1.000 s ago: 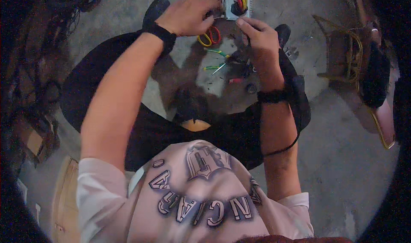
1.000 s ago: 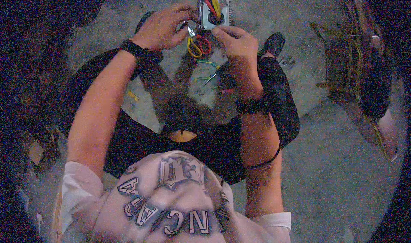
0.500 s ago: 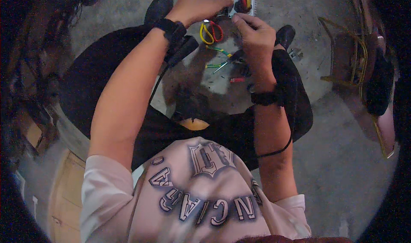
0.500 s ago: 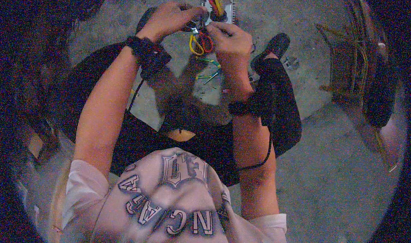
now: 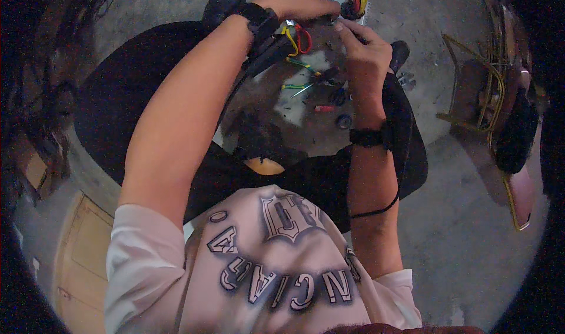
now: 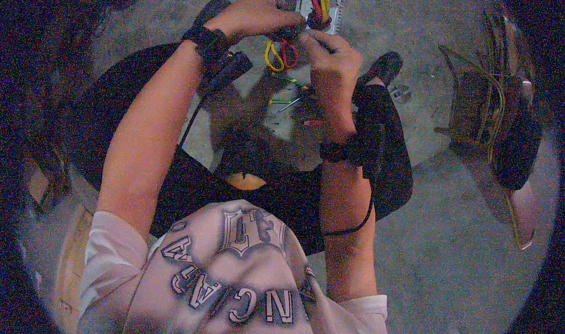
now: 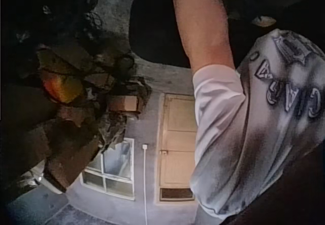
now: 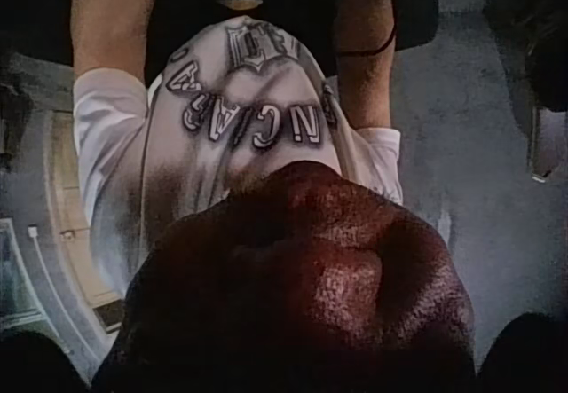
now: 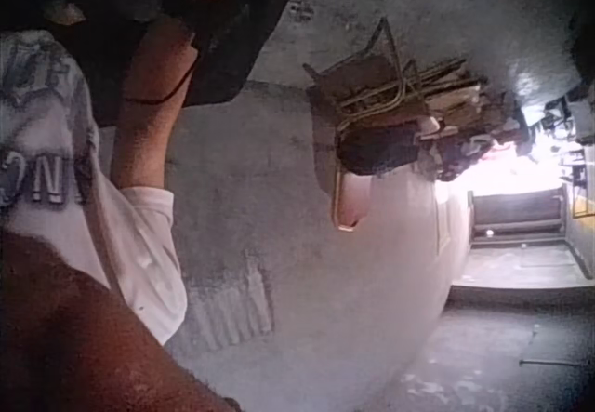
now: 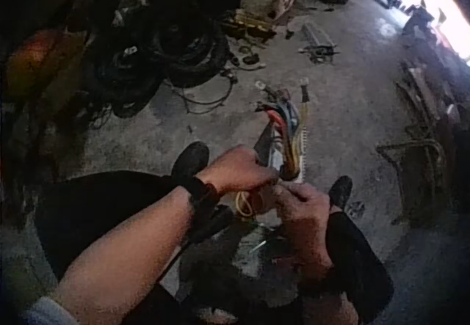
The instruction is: Repairing or modifying an electronic controller by stripping and connecting wires.
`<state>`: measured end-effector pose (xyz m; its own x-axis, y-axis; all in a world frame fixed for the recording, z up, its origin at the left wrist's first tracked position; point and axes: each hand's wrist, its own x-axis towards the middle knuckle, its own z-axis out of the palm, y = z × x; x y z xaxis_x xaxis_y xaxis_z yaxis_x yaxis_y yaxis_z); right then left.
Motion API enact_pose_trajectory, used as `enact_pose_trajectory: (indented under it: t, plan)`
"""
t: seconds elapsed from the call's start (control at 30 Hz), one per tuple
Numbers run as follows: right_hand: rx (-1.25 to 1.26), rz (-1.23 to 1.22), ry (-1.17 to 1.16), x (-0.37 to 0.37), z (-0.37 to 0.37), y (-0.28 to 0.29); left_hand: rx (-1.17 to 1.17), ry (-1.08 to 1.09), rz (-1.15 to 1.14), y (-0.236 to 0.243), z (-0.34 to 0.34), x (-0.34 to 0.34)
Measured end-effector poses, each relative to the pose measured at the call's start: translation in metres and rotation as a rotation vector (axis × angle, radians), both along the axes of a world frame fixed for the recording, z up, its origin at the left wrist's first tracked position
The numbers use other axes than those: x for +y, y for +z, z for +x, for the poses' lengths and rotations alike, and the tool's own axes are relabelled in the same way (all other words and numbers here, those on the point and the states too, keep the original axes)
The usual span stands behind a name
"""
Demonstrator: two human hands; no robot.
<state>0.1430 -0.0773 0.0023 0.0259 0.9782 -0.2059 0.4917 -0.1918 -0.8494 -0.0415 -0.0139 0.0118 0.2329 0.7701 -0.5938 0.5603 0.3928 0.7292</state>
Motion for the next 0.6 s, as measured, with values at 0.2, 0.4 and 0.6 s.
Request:
enact_pose_trajectory:
  t: [0.2,0.4,0.6]
  plan:
    - [-0.089,0.04,0.04,-0.001,-0.001,-0.001,0.048,-0.053,0.018,-0.006,0.001,0.006]
    - [-0.113,0.036,0.019,-0.004,0.0,0.002,0.027,-0.054,0.024,-0.006,0.004,0.005]
    - [-0.109,-0.035,0.005,-0.003,-0.002,0.012,-0.006,-0.018,-0.01,-0.01,0.006,0.004]
